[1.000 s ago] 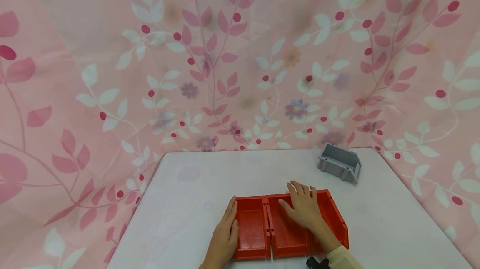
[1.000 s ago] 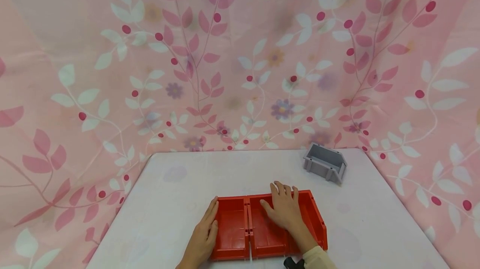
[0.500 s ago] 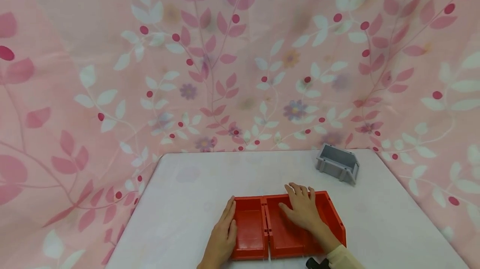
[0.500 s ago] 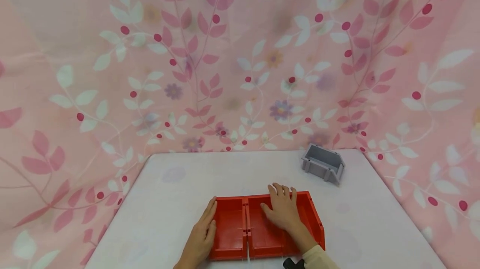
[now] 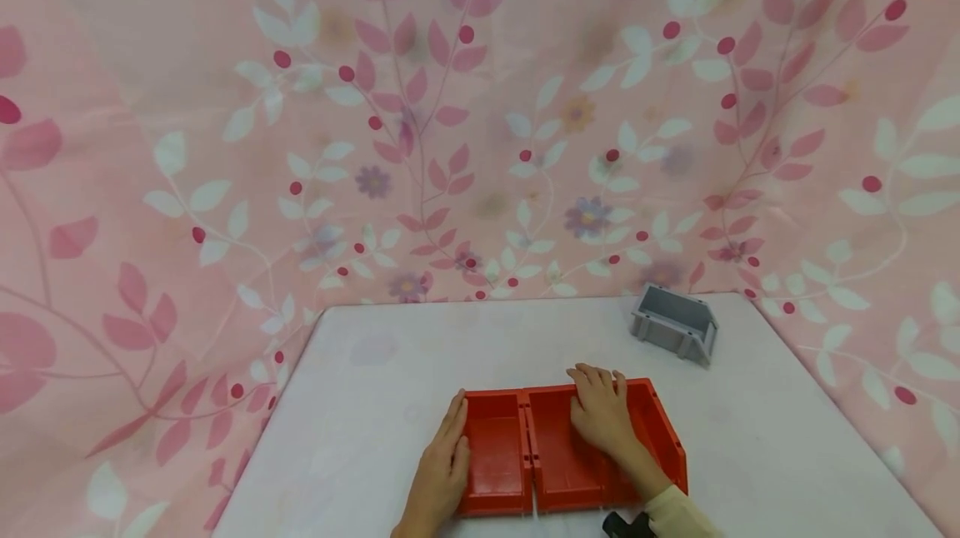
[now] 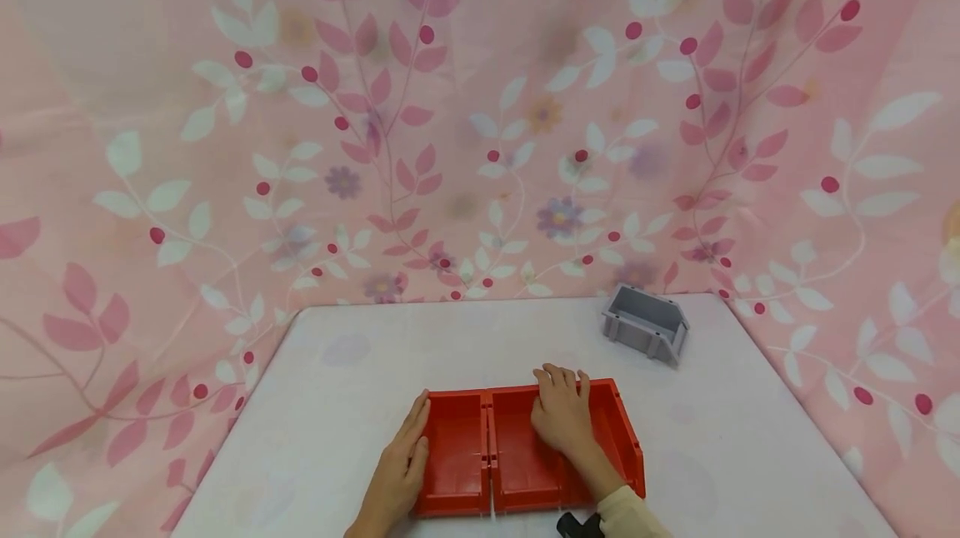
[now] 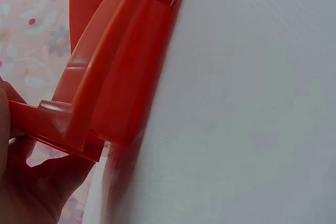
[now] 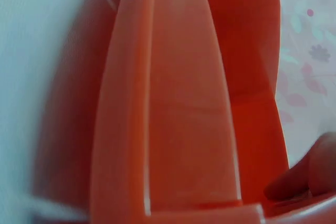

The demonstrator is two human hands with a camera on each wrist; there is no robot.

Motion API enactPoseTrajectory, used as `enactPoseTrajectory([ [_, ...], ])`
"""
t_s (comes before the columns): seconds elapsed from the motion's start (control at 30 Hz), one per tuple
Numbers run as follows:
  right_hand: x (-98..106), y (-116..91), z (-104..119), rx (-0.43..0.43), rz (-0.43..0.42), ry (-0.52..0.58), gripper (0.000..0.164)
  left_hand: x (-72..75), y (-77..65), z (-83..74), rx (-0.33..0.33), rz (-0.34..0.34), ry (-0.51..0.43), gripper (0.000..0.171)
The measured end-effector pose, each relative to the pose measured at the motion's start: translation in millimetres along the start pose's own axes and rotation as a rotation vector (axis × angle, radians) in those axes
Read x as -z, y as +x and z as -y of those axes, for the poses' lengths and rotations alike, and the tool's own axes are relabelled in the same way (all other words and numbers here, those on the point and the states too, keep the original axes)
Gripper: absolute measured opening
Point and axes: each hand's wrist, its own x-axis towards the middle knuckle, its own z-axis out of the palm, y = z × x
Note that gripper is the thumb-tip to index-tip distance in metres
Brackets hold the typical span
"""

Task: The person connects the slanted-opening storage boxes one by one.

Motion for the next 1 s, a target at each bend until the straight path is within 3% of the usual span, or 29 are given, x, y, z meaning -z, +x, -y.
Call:
enactPoseTrajectory([
  [0.37,-3.3,3.4,2.7,-0.014,-0.058,0.094,0.046,1.2,1.8,2.4,-0.025,-0.032,0.017,0.055],
  [0.63,-4.3,2.8,1.1,-0.060,-0.040,0.140,0.048,-0.1,0.4,-1.4,-0.028,-0.048,-0.002,0.055],
  [0.87,-0.4,1.9,0.9,-0.079,-0.075,0.184,0.049,-2.2,1.0,-5.0,-0.029,-0.040,-0.010,0.054],
  [1.0,1.5,6.6,4.2,-0.093,-0.034,0.219,0.046,1.5,2.6,-4.2,-0.025,-0.078,0.004,0.054],
])
